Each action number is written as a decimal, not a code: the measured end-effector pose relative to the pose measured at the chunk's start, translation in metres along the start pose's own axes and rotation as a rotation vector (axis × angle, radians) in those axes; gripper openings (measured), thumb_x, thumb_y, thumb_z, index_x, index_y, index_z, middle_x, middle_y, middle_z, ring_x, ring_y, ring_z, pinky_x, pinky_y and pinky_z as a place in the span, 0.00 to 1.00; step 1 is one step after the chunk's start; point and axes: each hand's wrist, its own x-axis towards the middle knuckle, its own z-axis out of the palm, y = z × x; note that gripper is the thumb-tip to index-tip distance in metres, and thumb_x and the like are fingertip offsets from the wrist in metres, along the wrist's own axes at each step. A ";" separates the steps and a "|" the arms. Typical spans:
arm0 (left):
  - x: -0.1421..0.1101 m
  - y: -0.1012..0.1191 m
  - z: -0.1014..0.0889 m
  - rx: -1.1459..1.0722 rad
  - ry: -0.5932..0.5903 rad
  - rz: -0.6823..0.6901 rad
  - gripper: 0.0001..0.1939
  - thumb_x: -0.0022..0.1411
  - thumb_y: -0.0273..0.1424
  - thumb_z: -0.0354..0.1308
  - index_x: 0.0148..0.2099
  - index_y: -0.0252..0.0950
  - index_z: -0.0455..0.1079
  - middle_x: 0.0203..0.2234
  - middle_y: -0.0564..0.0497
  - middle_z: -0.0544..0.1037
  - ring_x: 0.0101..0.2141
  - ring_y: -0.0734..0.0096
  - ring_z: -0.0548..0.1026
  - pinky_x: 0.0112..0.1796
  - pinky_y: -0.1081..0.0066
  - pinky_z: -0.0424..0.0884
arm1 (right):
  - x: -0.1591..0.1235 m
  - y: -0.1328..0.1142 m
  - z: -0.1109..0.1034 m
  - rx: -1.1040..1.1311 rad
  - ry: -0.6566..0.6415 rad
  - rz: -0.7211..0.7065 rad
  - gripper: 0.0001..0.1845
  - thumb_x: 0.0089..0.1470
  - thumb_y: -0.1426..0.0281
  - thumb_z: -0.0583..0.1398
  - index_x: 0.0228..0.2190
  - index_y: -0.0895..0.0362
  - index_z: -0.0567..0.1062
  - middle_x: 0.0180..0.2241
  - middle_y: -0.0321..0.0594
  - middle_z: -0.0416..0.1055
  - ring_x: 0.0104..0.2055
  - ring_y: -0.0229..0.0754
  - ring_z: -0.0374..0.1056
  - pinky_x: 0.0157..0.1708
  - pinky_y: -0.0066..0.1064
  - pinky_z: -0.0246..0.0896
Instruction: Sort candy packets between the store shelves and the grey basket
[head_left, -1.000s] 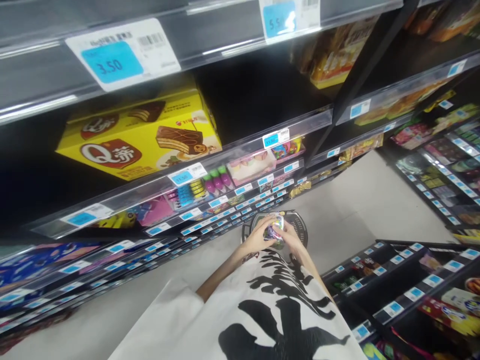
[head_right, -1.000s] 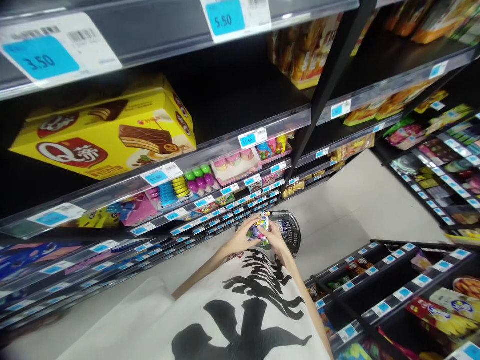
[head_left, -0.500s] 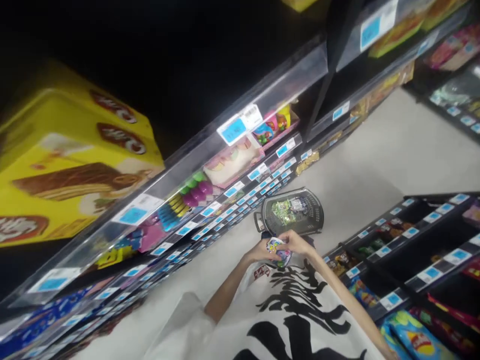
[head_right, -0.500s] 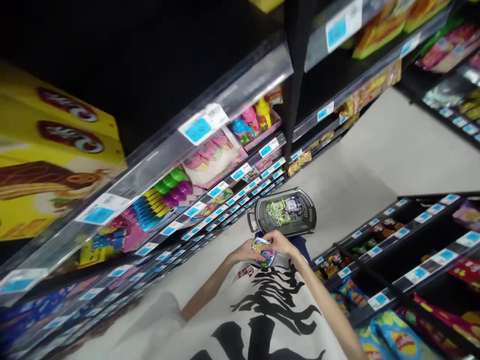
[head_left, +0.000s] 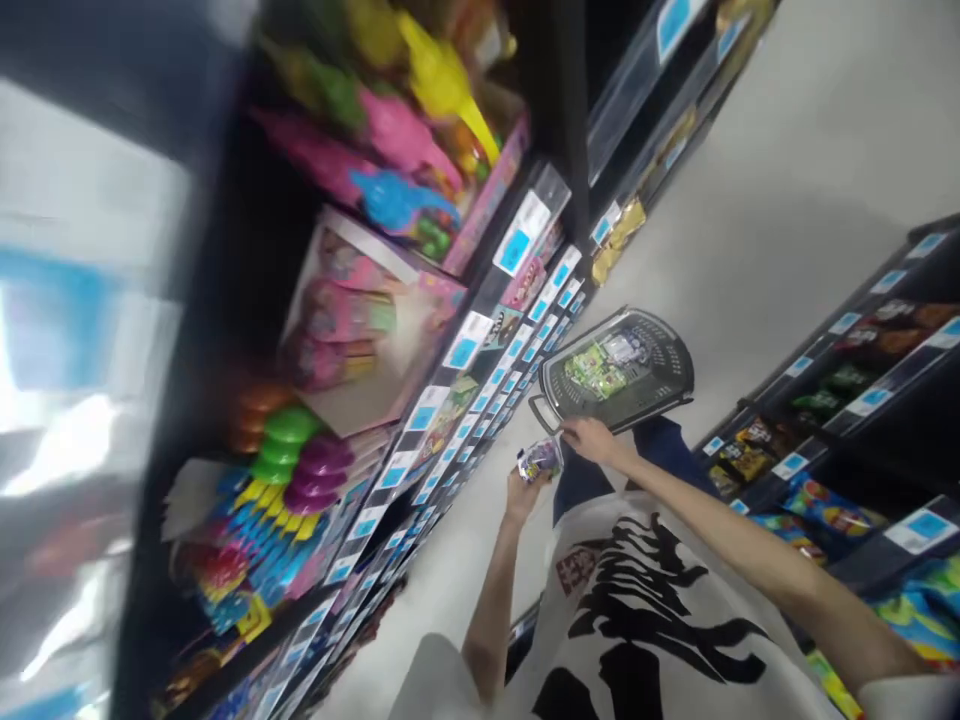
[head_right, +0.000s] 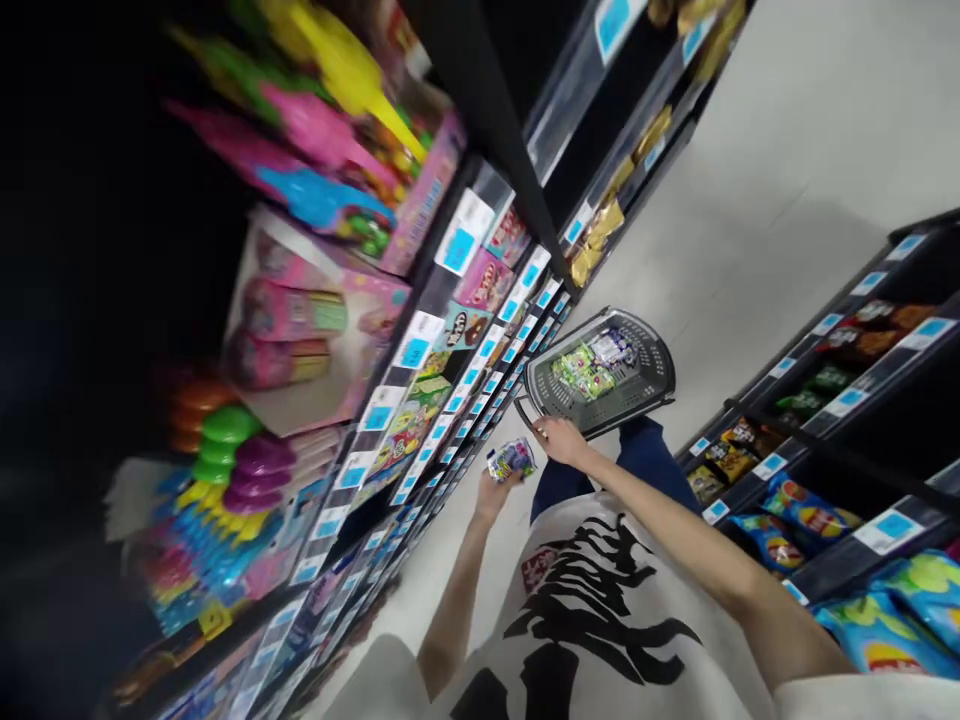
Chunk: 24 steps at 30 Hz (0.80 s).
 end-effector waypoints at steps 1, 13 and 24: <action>0.015 0.001 -0.009 0.042 0.040 0.009 0.21 0.42 0.36 0.75 0.38 0.33 0.75 0.33 0.42 0.80 0.43 0.47 0.78 0.49 0.45 0.73 | 0.010 0.009 0.008 -0.010 -0.021 0.001 0.12 0.54 0.73 0.60 0.39 0.55 0.80 0.49 0.48 0.76 0.47 0.53 0.74 0.51 0.44 0.65; 0.136 0.011 -0.062 0.837 0.362 0.539 0.23 0.60 0.26 0.55 0.58 0.36 0.71 0.55 0.41 0.74 0.59 0.56 0.69 0.62 0.61 0.60 | 0.146 0.069 0.125 0.173 -0.010 -0.398 0.12 0.58 0.74 0.53 0.30 0.58 0.77 0.52 0.49 0.73 0.39 0.45 0.73 0.45 0.40 0.67; 0.188 0.036 -0.042 1.153 0.640 0.260 0.21 0.65 0.28 0.48 0.57 0.26 0.68 0.46 0.34 0.79 0.53 0.51 0.76 0.51 0.61 0.71 | 0.194 0.024 0.096 -0.444 -0.263 -0.454 0.19 0.58 0.82 0.50 0.33 0.64 0.81 0.58 0.48 0.67 0.41 0.48 0.75 0.40 0.45 0.72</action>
